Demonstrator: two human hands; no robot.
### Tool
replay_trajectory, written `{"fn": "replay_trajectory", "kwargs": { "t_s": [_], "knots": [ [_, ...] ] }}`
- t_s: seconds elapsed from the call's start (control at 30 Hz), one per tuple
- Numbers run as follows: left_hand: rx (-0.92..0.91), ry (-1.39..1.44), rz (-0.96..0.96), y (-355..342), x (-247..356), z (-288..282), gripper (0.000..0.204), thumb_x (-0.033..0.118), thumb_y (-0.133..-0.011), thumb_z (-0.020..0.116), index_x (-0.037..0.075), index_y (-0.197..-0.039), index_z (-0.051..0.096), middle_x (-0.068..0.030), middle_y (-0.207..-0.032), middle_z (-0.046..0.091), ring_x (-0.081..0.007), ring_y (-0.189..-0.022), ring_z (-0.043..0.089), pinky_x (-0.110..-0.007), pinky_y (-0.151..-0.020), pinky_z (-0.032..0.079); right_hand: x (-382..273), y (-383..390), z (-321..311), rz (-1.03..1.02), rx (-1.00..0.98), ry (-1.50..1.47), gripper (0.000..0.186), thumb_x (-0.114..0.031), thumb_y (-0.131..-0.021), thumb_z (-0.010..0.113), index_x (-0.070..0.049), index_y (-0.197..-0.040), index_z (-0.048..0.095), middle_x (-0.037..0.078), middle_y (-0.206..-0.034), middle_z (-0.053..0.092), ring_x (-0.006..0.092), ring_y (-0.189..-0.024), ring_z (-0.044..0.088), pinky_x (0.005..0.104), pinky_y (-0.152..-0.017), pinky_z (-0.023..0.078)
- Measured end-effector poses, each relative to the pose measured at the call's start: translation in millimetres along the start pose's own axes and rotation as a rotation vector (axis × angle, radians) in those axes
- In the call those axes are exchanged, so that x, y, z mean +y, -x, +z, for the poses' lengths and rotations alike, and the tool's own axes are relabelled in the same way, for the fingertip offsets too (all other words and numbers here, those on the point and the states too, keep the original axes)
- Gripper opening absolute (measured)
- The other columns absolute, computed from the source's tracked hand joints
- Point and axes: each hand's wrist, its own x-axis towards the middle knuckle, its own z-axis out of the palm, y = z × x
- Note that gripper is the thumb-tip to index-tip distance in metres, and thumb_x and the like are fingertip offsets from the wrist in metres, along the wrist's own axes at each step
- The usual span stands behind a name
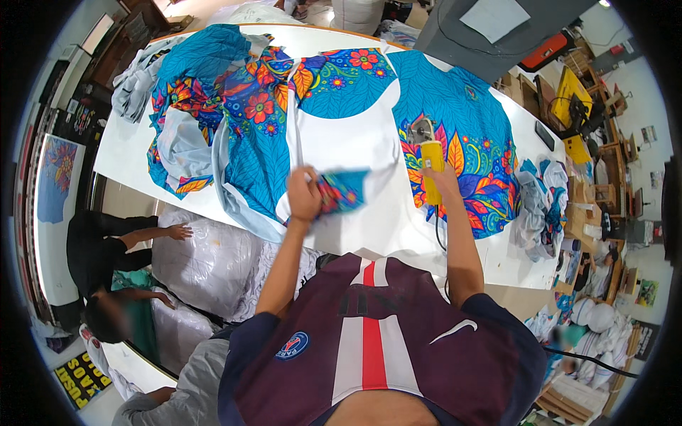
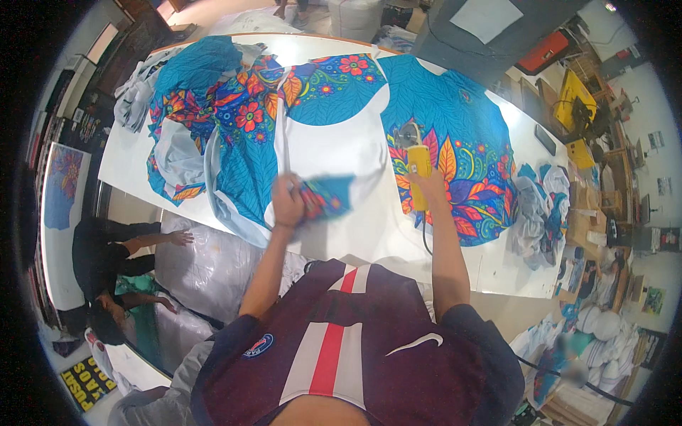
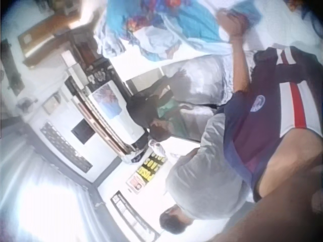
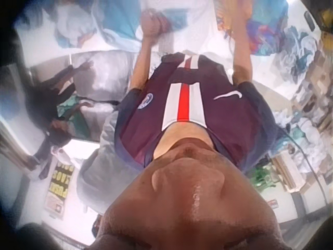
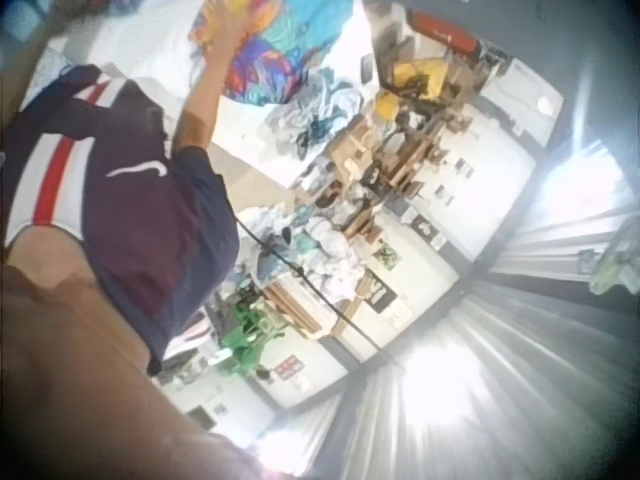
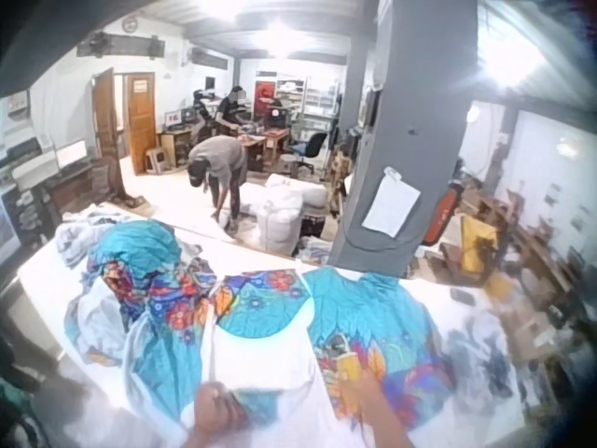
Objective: The person uses a yellow electric fabric cutter to cut a large piece of colorful patterned fabric laid on a white table. They repeatedly smooth, lift, and reposition the fabric while cutting along its edges, creating separate cut pieces that accumulate on the table.
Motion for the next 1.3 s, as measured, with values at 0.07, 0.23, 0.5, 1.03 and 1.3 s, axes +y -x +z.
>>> {"fn": "replay_trajectory", "kwargs": {
  "t_s": [0.07,0.23,0.5,1.03,1.3],
  "knots": [
    [0.033,-0.035,-0.151,-64,-28,3,0.015,0.015,-0.1,0.064,0.003,-0.11,0.062,-0.0191,-0.11,0.066,-0.0406,-0.103,0.062,-0.048,-0.09,0.048,14,25,-6,0.006,0.067,-0.097,0.042,-0.018,-0.08,0.086,-0.004,-0.115,0.069,0.006,-0.091,0.071,0.0173,-0.074,0.069,0.0354,-0.066,0.057],
    [-0.333,-0.628,0.076,-118,-48,10,0.07,0.054,-0.092,0.072,0.01,-0.144,0.056,-0.0182,-0.148,0.053,-0.04,-0.133,0.05,-0.051,-0.105,0.045,54,58,-20,-0.034,0.175,-0.216,0.045,-0.016,-0.083,0.085,-0.005,-0.121,0.066,0.005,-0.098,0.072,0.0157,-0.079,0.07,0.0337,-0.067,0.057],
    [-0.874,-0.669,-0.151,-21,20,2,0.083,0.065,-0.091,0.067,-0.003,-0.136,0.052,-0.028,-0.136,0.052,-0.0455,-0.111,0.068,-0.051,-0.088,0.059,132,103,-95,-0.037,0.289,-0.34,0.037,-0.014,-0.087,0.08,-0.005,-0.12,0.066,0.004,-0.097,0.07,0.0145,-0.079,0.067,0.0323,-0.069,0.056],
    [-0.678,-0.467,0.156,-47,29,41,0.09,0.071,-0.088,0.067,0.015,-0.157,0.048,-0.0207,-0.169,0.03,-0.0498,-0.155,0.024,-0.062,-0.123,0.025,115,197,-85,0.115,0.303,-0.154,0.042,-0.01,-0.08,0.084,-0.003,-0.117,0.066,0.004,-0.093,0.07,0.0139,-0.084,0.069,0.0326,-0.075,0.056],
    [-0.685,-0.643,-0.082,-20,47,48,0.093,0.075,-0.093,0.057,0.012,-0.16,0.044,-0.0311,-0.169,0.023,-0.0599,-0.154,0.015,-0.069,-0.124,0.011,107,215,-39,0.135,0.247,0.078,0.056,-0.022,-0.073,0.088,0.001,-0.12,0.067,0.012,-0.103,0.075,0.0236,-0.091,0.073,0.0387,-0.081,0.057]
  ]
}}
